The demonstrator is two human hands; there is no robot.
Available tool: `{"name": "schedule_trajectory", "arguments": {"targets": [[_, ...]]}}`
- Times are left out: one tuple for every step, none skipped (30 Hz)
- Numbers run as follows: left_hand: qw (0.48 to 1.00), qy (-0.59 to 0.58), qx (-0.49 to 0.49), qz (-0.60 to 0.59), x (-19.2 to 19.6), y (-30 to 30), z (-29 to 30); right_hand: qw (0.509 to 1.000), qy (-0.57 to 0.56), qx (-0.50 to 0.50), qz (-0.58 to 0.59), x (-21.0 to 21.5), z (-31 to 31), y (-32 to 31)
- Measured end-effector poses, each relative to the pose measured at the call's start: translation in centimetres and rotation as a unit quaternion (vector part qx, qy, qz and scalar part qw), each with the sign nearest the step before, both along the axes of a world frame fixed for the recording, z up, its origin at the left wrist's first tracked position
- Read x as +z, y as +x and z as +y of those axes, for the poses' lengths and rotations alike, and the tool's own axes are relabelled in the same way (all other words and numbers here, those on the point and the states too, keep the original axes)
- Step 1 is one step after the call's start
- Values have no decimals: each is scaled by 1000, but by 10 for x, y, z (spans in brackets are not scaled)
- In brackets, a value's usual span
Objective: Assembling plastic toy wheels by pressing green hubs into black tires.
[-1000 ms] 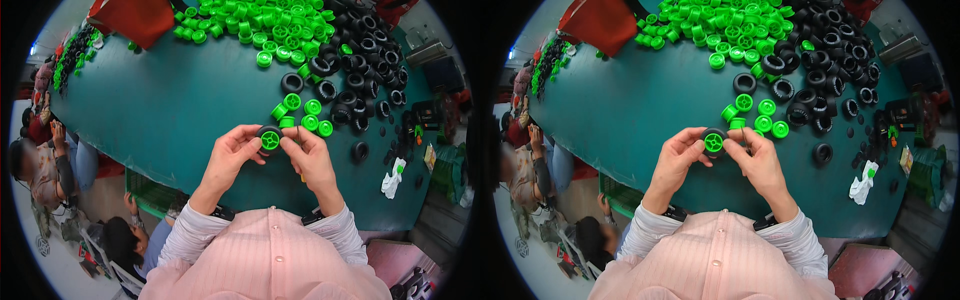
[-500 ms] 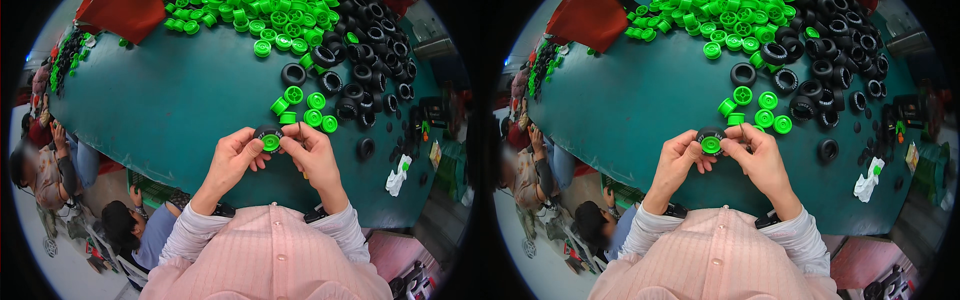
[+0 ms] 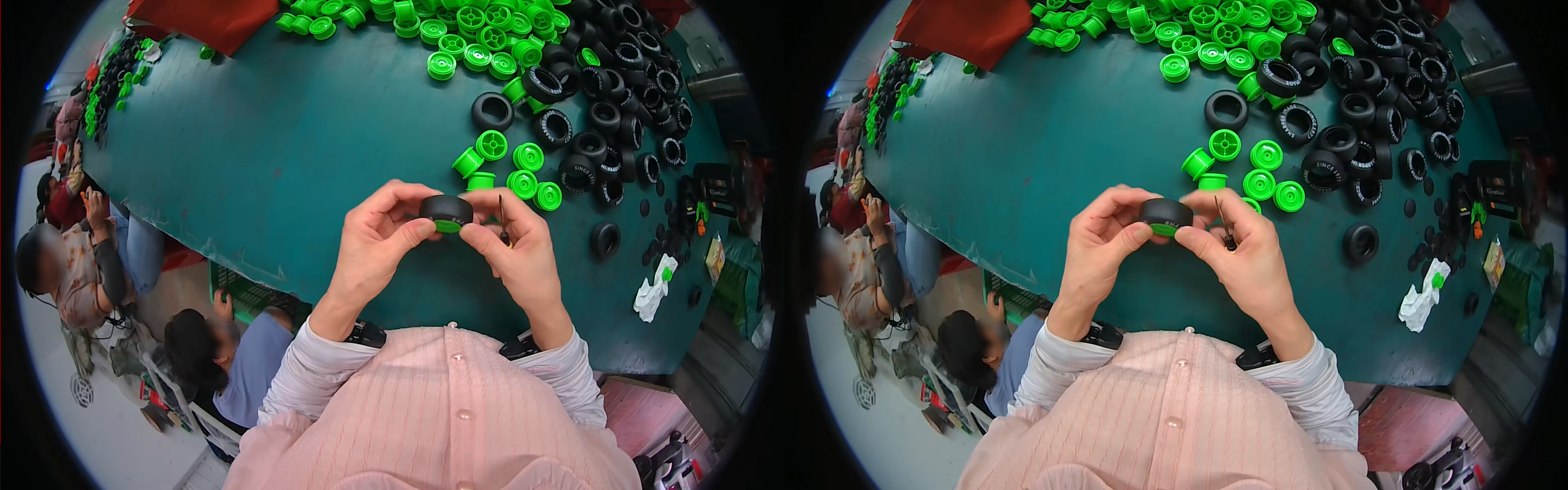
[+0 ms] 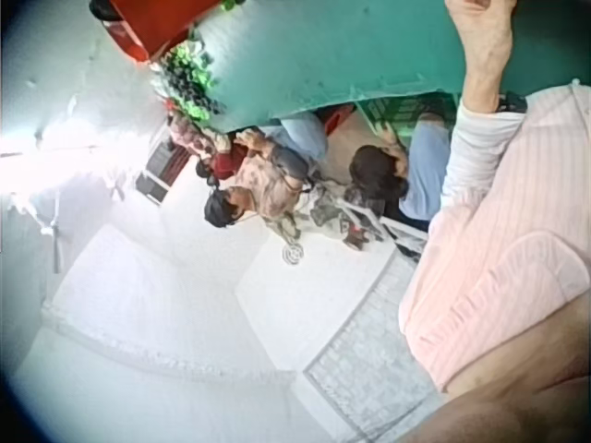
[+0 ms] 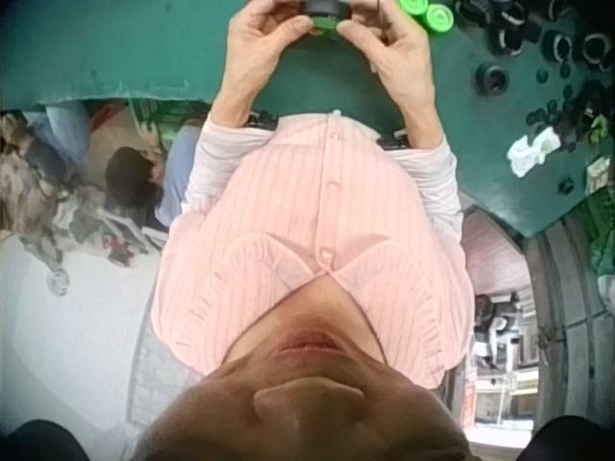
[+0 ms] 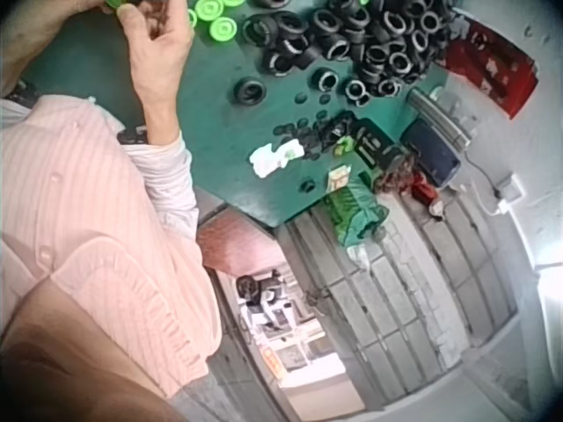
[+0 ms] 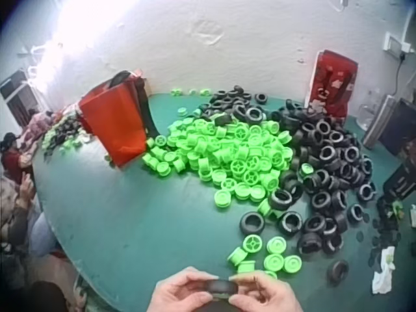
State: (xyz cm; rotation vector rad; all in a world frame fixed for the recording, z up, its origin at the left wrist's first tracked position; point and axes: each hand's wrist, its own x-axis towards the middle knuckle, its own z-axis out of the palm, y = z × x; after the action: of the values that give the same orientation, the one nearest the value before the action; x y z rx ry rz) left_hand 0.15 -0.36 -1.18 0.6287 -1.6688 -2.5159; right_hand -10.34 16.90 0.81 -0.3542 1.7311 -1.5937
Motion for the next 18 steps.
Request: {"name": "schedule_trajectory", "arguments": {"targets": [[994,-82,2,69,0,-1,-2,998,-16,-15,-53,4,-1,0],[977,-163,4,137,0,0,-3,988,-51,14,-144,2,3,-4],[977,-163,4,138,2,0,-1,988,-52,14,-143,-1,5,-2],[977,-164,-3,138,4,0,2,982,-75,-2,-175,-6,6,1],[977,-164,-9,138,6,1,5,973,-97,-18,-206,-8,8,3],[976,-165,-9,138,7,4,6,975,-109,-5,-191,-1,7,2],[993,-75,11,91,7,7,6,976,-110,-4,-191,1,7,3],[999,16,30,43,8,10,7,990,-79,-10,-114,2,7,5],[999,16,30,43,9,13,8,998,-47,-17,-37,4,9,9],[999,34,7,8,9,16,8,998,-48,1,-37,7,10,10],[998,52,-15,-26,10,18,8,998,-48,2,-38,7,10,13],[998,52,-14,-25,10,18,10,999,-46,-1,-14,7,10,16],[1000,14,-15,-20,9,17,12,999,-43,-4,9,7,10,19],[999,-24,-16,-16,10,18,15,999,-44,-3,10,8,11,20],[999,-25,-15,-15,11,19,18,1000,-9,-15,0,7,11,22],[999,-37,-6,-11,13,19,21,999,26,-27,-10,7,11,24],[999,-49,2,-7,15,20,24,999,24,-26,-9,5,10,27],[999,-50,1,-6,14,21,26,998,6,-29,59,1,10,32]]}}
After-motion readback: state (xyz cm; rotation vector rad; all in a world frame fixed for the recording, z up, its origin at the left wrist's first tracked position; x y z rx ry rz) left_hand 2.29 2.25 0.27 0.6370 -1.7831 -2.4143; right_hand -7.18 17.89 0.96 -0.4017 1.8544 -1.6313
